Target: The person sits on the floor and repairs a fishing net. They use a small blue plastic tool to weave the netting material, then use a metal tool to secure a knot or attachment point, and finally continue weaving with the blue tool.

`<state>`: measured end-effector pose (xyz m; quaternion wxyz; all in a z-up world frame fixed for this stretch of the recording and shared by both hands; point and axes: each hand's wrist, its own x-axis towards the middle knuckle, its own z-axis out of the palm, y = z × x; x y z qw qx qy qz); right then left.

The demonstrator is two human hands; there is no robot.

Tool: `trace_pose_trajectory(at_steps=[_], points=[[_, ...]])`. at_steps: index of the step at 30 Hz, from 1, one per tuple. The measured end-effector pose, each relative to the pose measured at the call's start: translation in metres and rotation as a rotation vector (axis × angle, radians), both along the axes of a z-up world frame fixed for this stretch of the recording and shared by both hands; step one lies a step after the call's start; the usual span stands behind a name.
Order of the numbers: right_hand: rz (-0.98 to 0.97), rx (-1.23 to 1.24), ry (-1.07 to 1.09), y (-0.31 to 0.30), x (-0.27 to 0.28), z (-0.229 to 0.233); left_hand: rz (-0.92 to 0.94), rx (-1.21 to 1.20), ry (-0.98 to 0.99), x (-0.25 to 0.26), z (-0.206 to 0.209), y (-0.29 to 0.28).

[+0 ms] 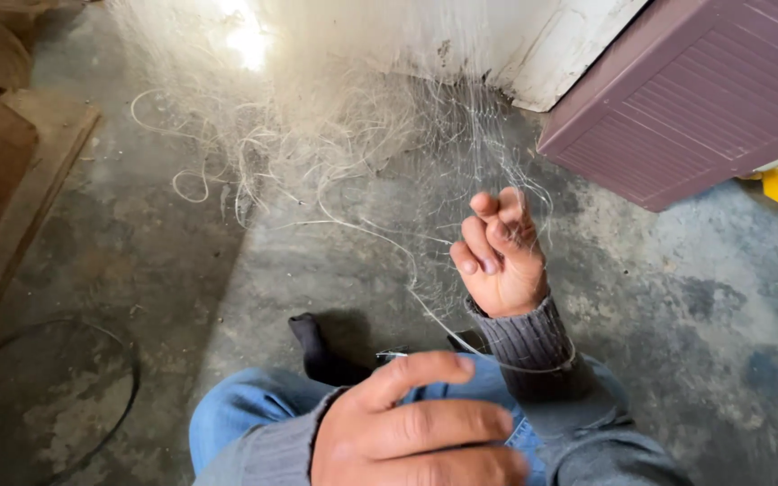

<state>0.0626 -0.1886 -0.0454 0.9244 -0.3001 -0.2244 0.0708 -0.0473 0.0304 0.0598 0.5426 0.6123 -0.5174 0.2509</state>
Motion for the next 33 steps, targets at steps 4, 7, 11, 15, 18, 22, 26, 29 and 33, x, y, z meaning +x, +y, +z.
trace_pose_trajectory(at_steps=[4, 7, 11, 15, 18, 22, 26, 29, 33], points=[[-0.102, -0.041, 0.026, 0.000, 0.002, 0.010, 0.051, 0.069, -0.143, 0.014, 0.008, -0.024], [-0.171, -0.106, 0.043, 0.002, 0.007, 0.013, 0.336, 0.318, -0.019, 0.018, 0.010, -0.057], [-0.387, -0.293, 0.387, 0.023, -0.020, 0.040, 0.159, 0.205, -0.023, 0.033, 0.005, -0.095], [-0.143, -0.025, 0.190, 0.008, 0.004, 0.029, 0.500, -0.014, 0.167, 0.079, -0.007, -0.076], [-0.197, -0.149, 0.269, 0.007, 0.000, 0.036, 0.304, -0.240, 0.404, 0.100, -0.017, -0.067], [-0.191, -0.231, 0.245, 0.008, -0.003, 0.040, 0.190, -0.314, 0.670, 0.101, -0.042, -0.070], [-0.159, -0.192, 0.274, 0.007, 0.000, 0.038, 0.071, -0.461, 0.730, 0.102, -0.050, -0.063], [-0.133, -0.181, 0.287, 0.007, 0.003, 0.035, 0.066, -0.472, 0.744, 0.096, -0.051, -0.056], [-0.092, -0.134, 0.287, 0.005, 0.004, 0.032, 0.241, -0.357, 0.730, 0.088, -0.041, -0.046]])
